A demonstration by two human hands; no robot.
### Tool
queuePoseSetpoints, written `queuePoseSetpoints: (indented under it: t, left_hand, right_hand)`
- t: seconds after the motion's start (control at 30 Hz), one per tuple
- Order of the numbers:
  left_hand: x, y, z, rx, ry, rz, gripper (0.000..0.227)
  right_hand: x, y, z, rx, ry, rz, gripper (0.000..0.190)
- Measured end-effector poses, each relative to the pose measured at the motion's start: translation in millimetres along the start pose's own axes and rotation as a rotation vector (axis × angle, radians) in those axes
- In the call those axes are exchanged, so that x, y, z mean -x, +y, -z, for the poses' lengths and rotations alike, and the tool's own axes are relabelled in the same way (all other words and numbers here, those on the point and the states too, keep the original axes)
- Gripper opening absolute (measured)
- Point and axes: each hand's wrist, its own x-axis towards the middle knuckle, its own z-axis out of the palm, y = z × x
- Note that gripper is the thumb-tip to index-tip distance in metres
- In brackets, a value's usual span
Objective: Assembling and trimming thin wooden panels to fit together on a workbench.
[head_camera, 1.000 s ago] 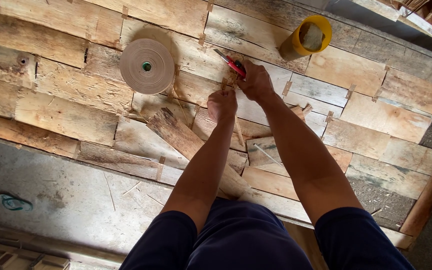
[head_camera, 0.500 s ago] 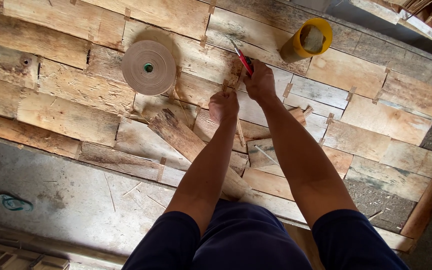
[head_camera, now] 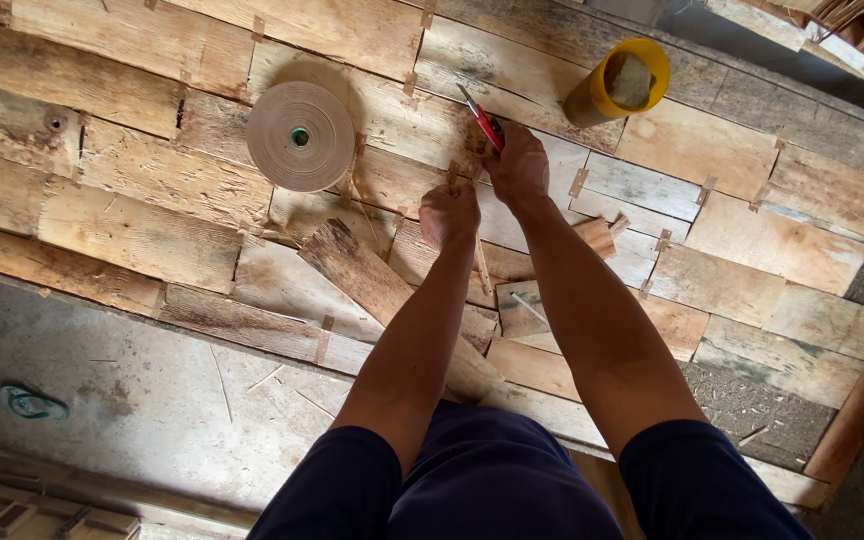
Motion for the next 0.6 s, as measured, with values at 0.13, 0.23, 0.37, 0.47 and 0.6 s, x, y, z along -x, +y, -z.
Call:
queuePoseSetpoints:
  t: [0.13,0.23,0.37,0.47,0.6]
  left_hand:
    - [-1,0,2,-0.01,-0.006,-0.01,0.032]
    - [-1,2,2,0.016,-0.012,-0.005,0.032]
    - [-1,1,1,0.034,0.014,-0.012,0.021]
    - [0,2,2,0.037,0.024,-0.017,0.02]
    - [6,11,10,0.04,0.009,-0.002,0.024]
  right_hand:
    - [2,-3,11,-0.04,-0.148,-0.121,0.039]
    - [2,-4,7,0.045,-0.066,0.044,0.056]
    - [5,-4,2,0.042,-0.004,0.052,0.059]
    - [8,-5,4,-0.005,0.02,0.081,0.06]
    - [8,-10,17,-0.04,-0.068,0.026,0.051]
